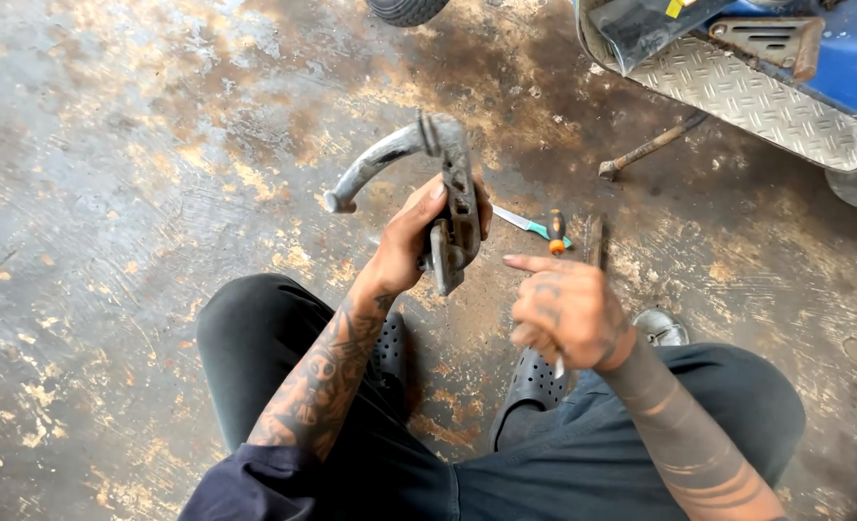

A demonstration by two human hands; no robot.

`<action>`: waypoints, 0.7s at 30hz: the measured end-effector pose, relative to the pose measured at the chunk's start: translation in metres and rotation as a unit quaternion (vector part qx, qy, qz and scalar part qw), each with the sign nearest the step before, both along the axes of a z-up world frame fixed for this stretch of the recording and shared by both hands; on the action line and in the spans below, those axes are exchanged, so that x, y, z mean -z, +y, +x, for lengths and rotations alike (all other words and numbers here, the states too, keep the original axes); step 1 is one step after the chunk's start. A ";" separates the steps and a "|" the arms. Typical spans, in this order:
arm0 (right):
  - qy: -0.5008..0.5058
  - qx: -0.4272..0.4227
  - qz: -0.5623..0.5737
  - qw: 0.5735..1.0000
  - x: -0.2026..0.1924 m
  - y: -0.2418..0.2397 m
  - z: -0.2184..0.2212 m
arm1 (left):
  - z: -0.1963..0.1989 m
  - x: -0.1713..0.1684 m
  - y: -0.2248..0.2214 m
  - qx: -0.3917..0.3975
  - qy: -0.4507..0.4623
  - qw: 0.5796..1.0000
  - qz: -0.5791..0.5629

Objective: Scraping residue and old gasket material off a metal motorcycle component using a knife and a screwdriver.

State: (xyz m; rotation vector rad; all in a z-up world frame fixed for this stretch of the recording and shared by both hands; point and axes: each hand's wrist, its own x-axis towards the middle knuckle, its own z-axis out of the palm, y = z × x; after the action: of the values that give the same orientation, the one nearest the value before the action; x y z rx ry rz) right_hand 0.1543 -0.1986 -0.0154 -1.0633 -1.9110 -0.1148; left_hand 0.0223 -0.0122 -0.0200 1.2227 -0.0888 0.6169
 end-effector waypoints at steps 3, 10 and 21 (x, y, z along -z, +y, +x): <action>-0.140 0.027 0.029 0.989 -0.025 0.003 -0.021 | 0.001 0.002 -0.002 0.017 0.061 0.997 0.049; -0.250 0.087 -0.012 0.964 -0.014 0.011 -0.028 | -0.006 -0.027 -0.026 -0.005 0.323 0.947 0.000; -0.125 0.062 -0.124 0.982 -0.003 0.005 -0.032 | -0.011 -0.041 -0.027 -0.019 0.426 0.902 0.064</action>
State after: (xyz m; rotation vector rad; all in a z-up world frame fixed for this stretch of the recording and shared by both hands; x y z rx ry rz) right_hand 0.1223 -0.1936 -0.0123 -1.3922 -2.1234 -0.0851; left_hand 0.0117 -0.0396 0.0208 1.5318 0.6425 0.0638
